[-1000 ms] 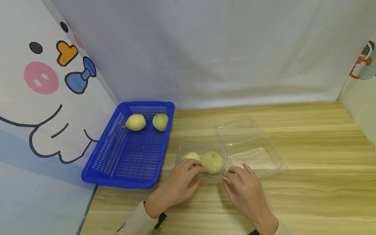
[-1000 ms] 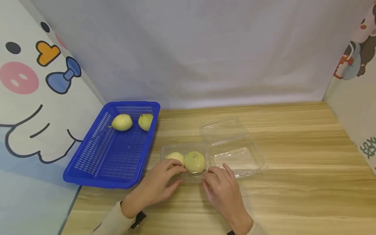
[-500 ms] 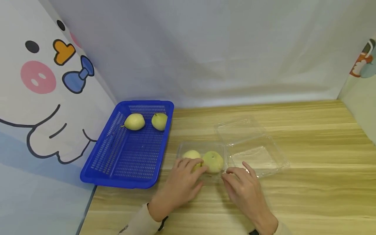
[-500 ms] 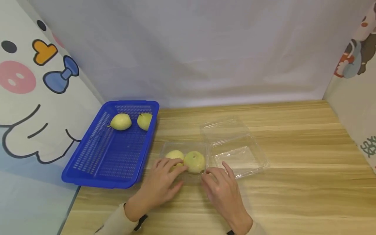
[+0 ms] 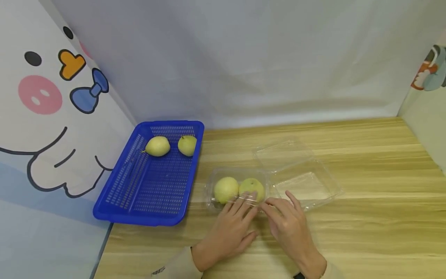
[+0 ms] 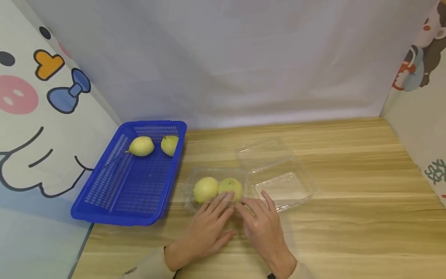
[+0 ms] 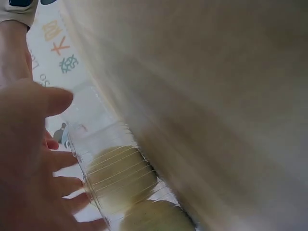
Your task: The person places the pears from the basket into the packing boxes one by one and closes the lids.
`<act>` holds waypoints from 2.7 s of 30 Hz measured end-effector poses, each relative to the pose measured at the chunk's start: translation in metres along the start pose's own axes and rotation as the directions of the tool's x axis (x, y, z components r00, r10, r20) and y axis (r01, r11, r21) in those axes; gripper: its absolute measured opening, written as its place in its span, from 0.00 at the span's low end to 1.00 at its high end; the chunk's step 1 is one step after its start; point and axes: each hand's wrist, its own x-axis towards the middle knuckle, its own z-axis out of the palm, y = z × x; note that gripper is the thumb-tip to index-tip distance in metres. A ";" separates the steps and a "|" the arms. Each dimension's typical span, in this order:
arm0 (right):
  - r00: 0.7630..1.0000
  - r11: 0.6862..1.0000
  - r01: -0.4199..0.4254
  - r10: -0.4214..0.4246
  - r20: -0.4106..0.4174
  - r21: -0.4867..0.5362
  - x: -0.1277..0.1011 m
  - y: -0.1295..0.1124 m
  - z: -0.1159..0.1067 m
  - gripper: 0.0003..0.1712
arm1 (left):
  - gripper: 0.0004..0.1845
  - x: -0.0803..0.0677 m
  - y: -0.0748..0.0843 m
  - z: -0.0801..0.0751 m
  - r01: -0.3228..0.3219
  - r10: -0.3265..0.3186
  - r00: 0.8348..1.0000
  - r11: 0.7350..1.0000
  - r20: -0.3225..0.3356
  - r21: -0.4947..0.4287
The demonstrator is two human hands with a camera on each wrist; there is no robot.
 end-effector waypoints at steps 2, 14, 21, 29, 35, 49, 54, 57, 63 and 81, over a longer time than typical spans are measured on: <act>1.000 1.000 0.007 -0.007 0.002 0.001 -0.001 0.000 0.001 0.26 | 0.43 0.005 -0.001 0.001 0.029 -0.030 0.997 0.999 0.072 0.020; 1.000 1.000 0.004 -0.004 -0.029 0.001 -0.001 0.001 0.004 0.24 | 0.48 0.032 -0.007 0.002 0.093 -0.095 0.989 0.995 0.113 0.020; 0.999 1.000 0.007 -0.007 -0.039 0.001 0.000 0.001 0.004 0.25 | 0.56 0.042 -0.006 0.001 0.197 -0.182 0.958 0.979 0.224 -0.048; 0.999 0.999 -0.030 0.030 0.010 -0.011 -0.002 0.003 0.002 0.21 | 0.49 0.010 0.011 -0.051 0.195 -0.139 0.898 0.976 0.418 -0.094; 0.998 1.000 -0.027 0.027 0.061 -0.011 -0.005 0.004 0.002 0.12 | 0.24 -0.010 -0.008 -0.066 0.196 -0.182 0.977 0.973 0.113 -0.120; 0.991 0.998 0.035 -0.027 0.133 -0.060 -0.006 0.008 0.004 0.24 | 0.14 -0.035 -0.037 -0.019 0.172 -0.188 0.958 0.981 -0.215 -0.089; 0.988 0.992 0.061 -0.044 0.149 -0.114 -0.004 0.008 0.004 0.21 | 0.10 -0.035 -0.040 -0.012 0.156 -0.170 0.947 0.985 -0.272 -0.072; 0.986 0.987 0.072 -0.048 0.161 -0.144 -0.003 0.008 0.004 0.20 | 0.06 -0.035 -0.040 -0.007 0.148 -0.156 0.938 0.988 -0.310 -0.050; 0.987 0.987 0.072 -0.050 0.150 -0.144 -0.004 0.007 0.006 0.19 | 0.06 -0.036 -0.041 -0.002 0.135 -0.136 0.926 0.990 -0.352 -0.029; 0.991 0.993 0.023 -0.008 0.134 -0.116 -0.006 0.006 0.007 0.16 | 0.09 -0.031 -0.046 -0.017 0.132 -0.166 0.956 0.980 -0.243 -0.149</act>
